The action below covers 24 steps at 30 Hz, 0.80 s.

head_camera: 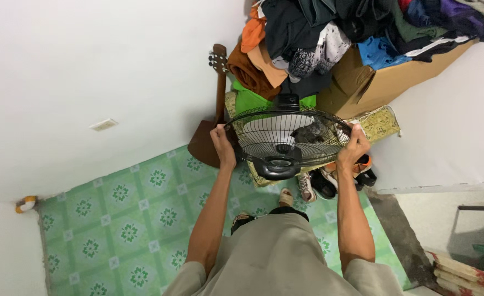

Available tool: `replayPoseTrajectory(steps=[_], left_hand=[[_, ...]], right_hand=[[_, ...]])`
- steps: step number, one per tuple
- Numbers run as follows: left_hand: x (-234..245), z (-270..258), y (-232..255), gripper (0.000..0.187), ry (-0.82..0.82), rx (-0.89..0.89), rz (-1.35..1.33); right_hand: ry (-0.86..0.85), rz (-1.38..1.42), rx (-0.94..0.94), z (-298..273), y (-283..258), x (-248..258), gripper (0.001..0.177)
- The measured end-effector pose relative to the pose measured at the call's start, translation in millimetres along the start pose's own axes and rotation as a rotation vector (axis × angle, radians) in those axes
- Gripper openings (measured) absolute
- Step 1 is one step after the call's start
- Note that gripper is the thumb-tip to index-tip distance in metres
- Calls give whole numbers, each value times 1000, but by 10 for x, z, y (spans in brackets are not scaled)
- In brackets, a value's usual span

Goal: The person disassembles a table fan by removing the front grille, fan blades, and rear grille. They place each component on the floor and continue to remove the central hub and motor housing parts.

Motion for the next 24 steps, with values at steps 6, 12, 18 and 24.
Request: replayPoseTrajectory(steps=[6,12,18,24], left_hand=[[-90,44,92,58,-100,-89,-68],[-20,27,93,53,-166,-47,-76],[132,-136,264,47,-193,-130,12],[89,-270,754,44,-278,-310,-4]], right_hand=[[-21,2,-112,108,38,-69,48],[-67,-244,212,60,-900,-209,37],[-222,-461,257,-30,-1413,-510,25],[-545,-304,94,200,-1394,-614,24]])
Point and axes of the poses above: each hand's wrist, its own z-axis towards the middle knuckle, its own x-axis out of the back of the hand, y = z × x, the point moved 9 cm from there along z, towards the middle knuckle, and after that the axes turned 5 degrees about y, right-handed, at the moved point
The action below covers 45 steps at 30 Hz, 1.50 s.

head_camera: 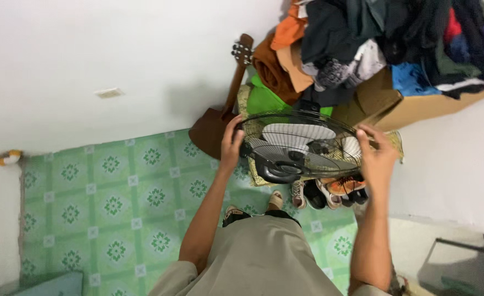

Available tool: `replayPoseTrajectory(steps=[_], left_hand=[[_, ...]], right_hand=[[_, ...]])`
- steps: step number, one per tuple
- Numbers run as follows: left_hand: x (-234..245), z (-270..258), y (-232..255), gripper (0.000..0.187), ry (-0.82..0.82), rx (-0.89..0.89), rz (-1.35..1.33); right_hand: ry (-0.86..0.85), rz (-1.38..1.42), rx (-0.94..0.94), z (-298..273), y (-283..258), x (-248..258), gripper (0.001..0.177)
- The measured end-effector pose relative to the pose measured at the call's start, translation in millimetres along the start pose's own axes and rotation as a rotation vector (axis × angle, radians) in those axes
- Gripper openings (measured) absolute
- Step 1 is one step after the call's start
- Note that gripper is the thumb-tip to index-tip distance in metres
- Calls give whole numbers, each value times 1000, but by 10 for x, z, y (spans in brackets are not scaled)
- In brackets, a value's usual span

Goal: The person disassembles a table fan by removing the front grille, fan blades, and rear grille. They place each component on the floor and continue to remove the central hub and motor housing parts.

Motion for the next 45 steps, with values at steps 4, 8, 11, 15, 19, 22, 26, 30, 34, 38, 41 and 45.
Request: replayPoseTrajectory(steps=[4,8,11,15,19,22,26,30,34,38,41,45], left_hand=[[-150,36,409,93,-142,-196,262],[-424,71,668,117,-261,-375,481],[-525,96,724,119,-279,-357,584],[-573,124,686,118,-287,-317,657],[-566,134,671,115,-274,-324,667],[-564,130,687,114,-249,-370,671],[-550,132,636,114,-241,-371,655],[-542,142,588,114,-229,-387,658],[-512,125,557,114,-232,-372,636],[-517,111,551,111,-230,-342,653],[-547,155,538,111,-254,-337,653],[-528,203,474,113,-265,-267,672]], right_hand=[[-212,34,46,174,160,62,19],[-256,247,-106,256,522,-111,15],[-267,204,-37,236,497,-142,18],[-236,266,-63,236,497,-201,23],[-217,285,-102,269,554,-251,27],[-218,344,-130,299,633,-314,28],[-251,404,-157,309,655,-378,28],[-301,380,-133,309,531,-438,30],[-344,363,-135,241,440,-482,32],[-373,333,-105,216,387,-452,30],[-390,364,-62,191,380,-443,30],[-389,518,-95,215,476,-403,35]])
Point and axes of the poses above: each hand's wrist, its own z-axis towards the middle knuckle, its own x-axis out of the back of the hand, y = z × x, the point moved 9 cm from there along z, towards the middle knuckle, and after that the axes turned 5 degrees about y, right-handed, at the moved point
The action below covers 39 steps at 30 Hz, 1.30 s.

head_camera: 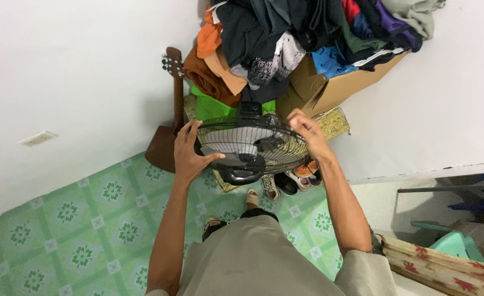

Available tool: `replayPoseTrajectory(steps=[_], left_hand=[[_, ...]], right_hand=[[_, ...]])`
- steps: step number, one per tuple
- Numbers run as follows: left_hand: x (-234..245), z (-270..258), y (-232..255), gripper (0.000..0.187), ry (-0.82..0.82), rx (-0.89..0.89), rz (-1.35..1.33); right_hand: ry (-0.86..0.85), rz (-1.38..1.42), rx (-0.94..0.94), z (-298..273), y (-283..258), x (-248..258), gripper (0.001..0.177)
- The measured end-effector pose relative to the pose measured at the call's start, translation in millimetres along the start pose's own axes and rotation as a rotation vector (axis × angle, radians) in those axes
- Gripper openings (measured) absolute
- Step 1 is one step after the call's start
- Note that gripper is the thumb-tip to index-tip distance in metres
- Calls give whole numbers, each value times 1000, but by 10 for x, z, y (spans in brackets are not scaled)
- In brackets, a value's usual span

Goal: The person disassembles a table fan by removing the front grille, fan blades, and rear grille. They place each component on the floor and continue to remove the central hub and motor housing parts.

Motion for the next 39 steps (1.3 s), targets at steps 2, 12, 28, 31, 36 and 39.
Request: replayPoseTrajectory(steps=[2,12,28,31,36,39], left_hand=[[35,4,27,114,9,-33,-21],[33,20,112,113,45,-72,1],[47,53,149,111,-10,36,-43],[68,72,185,110,-11,50,-40],[86,77,257,109,3,24,-45],[94,70,267,108,12,30,-89]], right_hand=[[10,22,-49,5,70,9,37],[252,163,38,-32,191,373,37],[775,495,-436,-1852,2872,484,58],[811,425,-431,-1732,2801,613,63],[750,176,-401,-1648,2596,763,52],[711,119,-415,-1601,2502,824,46]])
Point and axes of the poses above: each hand's wrist, its own z-axis towards the middle knuckle, its own x-axis out of the back of the hand, y = z × x, the point moved 9 cm from there along z, towards the middle knuckle, and after that the axes turned 5 degrees about y, right-handed, at the moved point
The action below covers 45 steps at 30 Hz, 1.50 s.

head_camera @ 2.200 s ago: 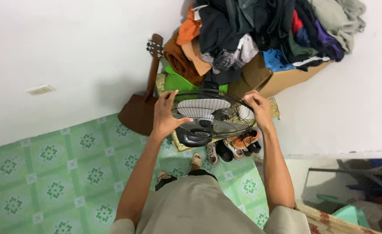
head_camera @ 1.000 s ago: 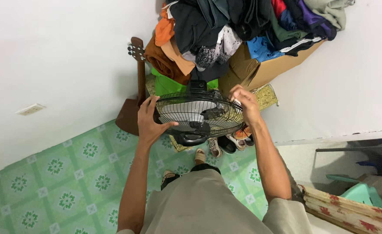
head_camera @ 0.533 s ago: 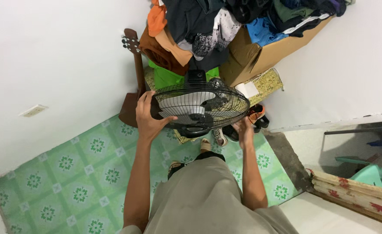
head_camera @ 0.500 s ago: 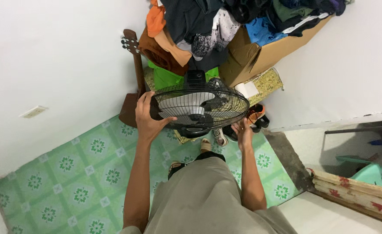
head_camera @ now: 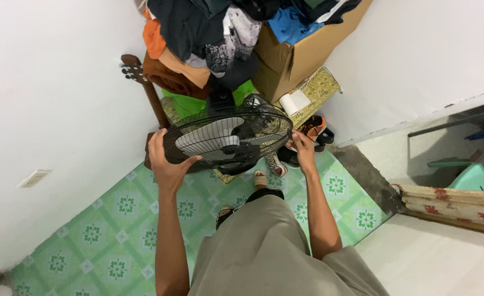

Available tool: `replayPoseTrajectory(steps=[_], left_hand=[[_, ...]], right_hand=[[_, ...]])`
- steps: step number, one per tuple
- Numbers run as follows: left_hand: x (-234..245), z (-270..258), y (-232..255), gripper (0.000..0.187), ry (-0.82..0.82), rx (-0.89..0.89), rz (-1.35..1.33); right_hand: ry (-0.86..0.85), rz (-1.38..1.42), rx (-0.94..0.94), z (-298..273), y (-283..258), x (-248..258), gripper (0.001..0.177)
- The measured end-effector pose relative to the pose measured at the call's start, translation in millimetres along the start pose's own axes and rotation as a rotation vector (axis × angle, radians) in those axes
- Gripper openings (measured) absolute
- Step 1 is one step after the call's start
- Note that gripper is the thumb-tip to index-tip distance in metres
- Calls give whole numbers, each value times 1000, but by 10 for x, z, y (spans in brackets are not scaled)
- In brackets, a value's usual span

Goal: The person disassembles a table fan by removing the front grille, fan blades, and rear grille. They place each component on the floor and continue to remove the central hub and motor housing parts.

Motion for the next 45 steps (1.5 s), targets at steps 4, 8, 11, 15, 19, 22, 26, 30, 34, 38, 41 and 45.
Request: replayPoseTrajectory(steps=[4,8,11,15,19,22,26,30,34,38,41,45], left_hand=[[19,-14,6,108,-1,23,-9],[26,17,32,108,-5,14,-16],[13,30,74,108,-10,10,-14],[-4,54,126,105,-17,24,-44],[-34,68,129,107,-11,71,-25],[-33,38,148,108,-3,61,4],[-12,30,176,108,15,45,-13],[-4,25,196,107,16,24,13],[-11,64,213,107,10,39,14],[-4,77,254,106,9,26,6],[-9,74,257,107,13,30,-5],[-25,64,214,107,2,45,-3]], right_hand=[[-21,40,-90,25,-32,-7,44],[-165,113,-97,118,-11,-42,40],[-260,219,-159,190,161,-25,35],[-342,638,-145,320,280,-191,24],[-179,684,-226,403,395,-396,28],[-209,760,-315,256,256,-563,37],[-278,807,-343,50,-107,-671,42],[-280,827,-363,-26,-228,-706,42],[-296,879,-322,6,-242,-721,40],[-260,902,-351,44,-84,-680,39],[-326,929,-347,109,-6,-716,40],[-216,1127,-394,164,131,-593,20]])
Point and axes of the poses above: each hand's wrist, its own z-axis towards the middle knuckle, its own x-axis out of the back of the hand, y = z × x, the point moved 9 cm from there along z, towards the middle knuckle, and after that the axes turned 5 degrees about y, right-handed, at the moved point
